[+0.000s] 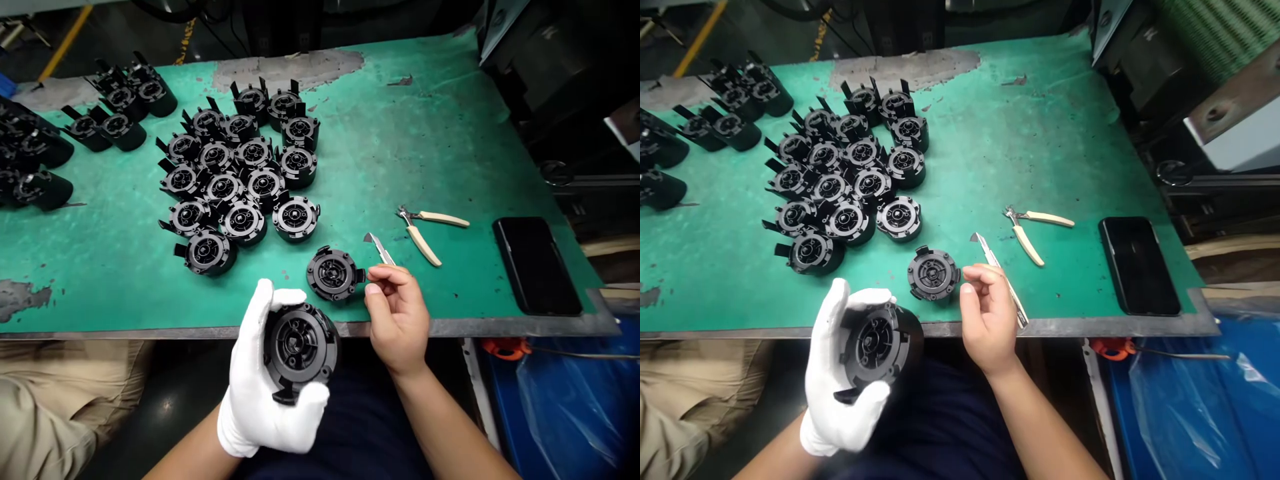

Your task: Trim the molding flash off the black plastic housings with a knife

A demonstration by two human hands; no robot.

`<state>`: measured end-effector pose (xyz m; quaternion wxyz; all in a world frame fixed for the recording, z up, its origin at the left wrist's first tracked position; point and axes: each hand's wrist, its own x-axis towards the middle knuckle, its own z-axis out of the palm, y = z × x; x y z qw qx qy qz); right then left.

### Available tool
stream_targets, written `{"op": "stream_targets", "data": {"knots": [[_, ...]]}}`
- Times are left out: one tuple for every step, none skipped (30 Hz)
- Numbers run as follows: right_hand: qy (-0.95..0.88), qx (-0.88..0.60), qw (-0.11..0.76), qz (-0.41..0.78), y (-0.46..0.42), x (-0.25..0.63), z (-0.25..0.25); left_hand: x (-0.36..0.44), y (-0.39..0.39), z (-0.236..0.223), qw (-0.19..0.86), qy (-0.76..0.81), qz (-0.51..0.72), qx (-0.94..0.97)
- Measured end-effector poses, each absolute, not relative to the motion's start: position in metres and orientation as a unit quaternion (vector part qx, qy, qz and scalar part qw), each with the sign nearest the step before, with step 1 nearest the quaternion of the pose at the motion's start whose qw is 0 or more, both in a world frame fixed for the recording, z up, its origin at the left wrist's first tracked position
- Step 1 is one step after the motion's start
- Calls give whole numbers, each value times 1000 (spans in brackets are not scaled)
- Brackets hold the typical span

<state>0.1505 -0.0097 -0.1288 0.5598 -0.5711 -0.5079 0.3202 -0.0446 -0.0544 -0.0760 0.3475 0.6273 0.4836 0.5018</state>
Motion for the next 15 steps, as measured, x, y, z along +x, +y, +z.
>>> {"op": "stream_targets", "data": {"knots": [[-512,-572,558,317,-10,150,-129,-43,-54,-72,355,474,507,626],[-515,-572,556,314,-9,150,-129,-41,-54,-69,360,466,512,625],[-517,-573,555,311,-9,150,-129,-39,-54,-66,364,462,515,624],[-519,-574,553,308,-9,150,-129,-36,-53,-63,367,459,516,623],[-521,-575,551,305,-10,151,-129,-34,-53,-61,370,458,516,622],[-523,-577,549,303,-10,151,-129,-32,-53,-59,374,457,513,622],[-525,-579,546,300,-10,151,-129,-31,-53,-58,379,455,511,623],[-526,-580,546,299,-10,151,-129,-30,-53,-57,382,451,511,624],[-526,-579,547,298,-10,151,-129,-29,-54,-57,385,447,514,622],[-524,-575,551,301,-10,150,-129,-29,-54,-57,389,440,516,623],[-521,-571,557,304,-10,150,-129,-29,-55,-57,394,430,515,628],[-519,-567,561,309,-10,150,-129,-29,-56,-57,402,426,513,628],[-517,-563,564,313,-10,150,-129,-29,-57,-57,409,428,512,622],[-517,-561,565,316,-10,150,-129,-28,-59,-57,419,435,509,613],[-517,-559,565,317,-10,151,-129,-28,-61,-56,428,443,506,604]]}}
